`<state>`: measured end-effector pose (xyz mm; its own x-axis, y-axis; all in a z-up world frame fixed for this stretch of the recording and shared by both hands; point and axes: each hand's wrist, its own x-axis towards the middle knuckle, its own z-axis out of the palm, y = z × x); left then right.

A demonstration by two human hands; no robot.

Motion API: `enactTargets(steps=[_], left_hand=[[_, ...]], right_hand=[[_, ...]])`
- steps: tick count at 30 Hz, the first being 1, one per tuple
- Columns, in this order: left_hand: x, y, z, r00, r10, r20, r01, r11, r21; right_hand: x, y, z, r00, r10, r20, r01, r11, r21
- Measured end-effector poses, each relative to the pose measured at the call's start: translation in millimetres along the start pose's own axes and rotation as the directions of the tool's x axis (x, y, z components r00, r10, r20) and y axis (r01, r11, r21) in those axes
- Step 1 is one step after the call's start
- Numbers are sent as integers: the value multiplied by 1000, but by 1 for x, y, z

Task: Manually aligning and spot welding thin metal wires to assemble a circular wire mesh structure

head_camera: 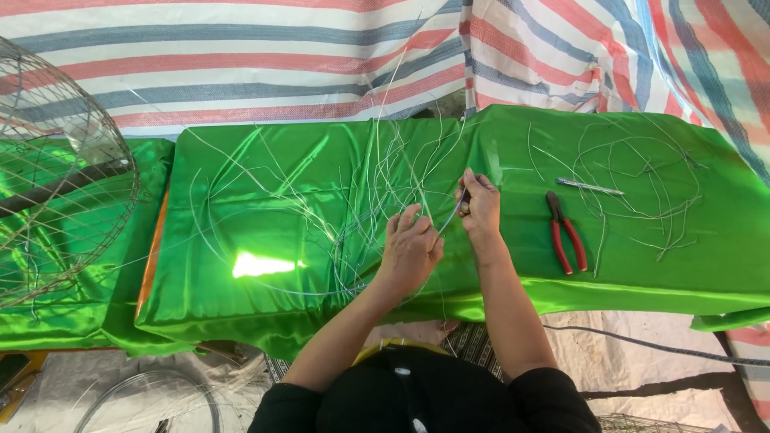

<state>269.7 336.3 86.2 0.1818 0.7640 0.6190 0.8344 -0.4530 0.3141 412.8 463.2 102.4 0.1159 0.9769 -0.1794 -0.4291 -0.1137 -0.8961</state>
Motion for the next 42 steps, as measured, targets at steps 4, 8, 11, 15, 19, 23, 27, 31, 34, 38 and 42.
enactTargets(steps=[4, 8, 11, 15, 19, 23, 27, 31, 34, 38, 42], left_hand=[[-2, -12, 14, 1000, 6, -16, -7, 999, -42], [0, -16, 13, 1000, 14, -22, -16, 992, -121], [3, -23, 9, 999, 3, -43, -10, 986, -168], [5, -38, 11, 995, 1, -95, -27, 963, -269], [15, -29, 2, 987, 26, -157, -87, 914, -397], [14, -33, -4, 988, -9, -157, -64, 889, -453], [16, -26, -29, 993, -118, -27, 90, 870, -484], [13, -31, -24, 995, -80, -59, 39, 863, -503], [15, -32, -31, 995, -69, -68, 21, 838, -545], [15, -29, -33, 990, -133, -50, 80, 811, -579], [14, -23, -36, 986, -148, -78, 68, 779, -624]], right_hand=[[-13, -10, -4, 999, 24, 23, -23, 1000, -7], [-23, -14, -6, 994, -15, 109, 28, 993, -114], [-44, -18, -4, 976, -14, 217, 64, 972, -225], [-88, 5, 5, 951, 103, 292, -31, 970, -242], [-78, 43, -15, 959, -7, 284, 60, 982, -178], [-93, 29, -6, 946, -51, 321, 94, 988, -120], [-94, 29, -8, 928, -13, 372, 29, 999, -35], [-90, 28, -10, 895, 32, 445, -39, 999, 7], [-88, 28, -10, 871, 21, 490, -63, 996, 69], [-90, 26, -10, 854, 20, 520, -90, 990, 110], [-91, 29, -10, 855, 17, 519, -61, 996, 68]])
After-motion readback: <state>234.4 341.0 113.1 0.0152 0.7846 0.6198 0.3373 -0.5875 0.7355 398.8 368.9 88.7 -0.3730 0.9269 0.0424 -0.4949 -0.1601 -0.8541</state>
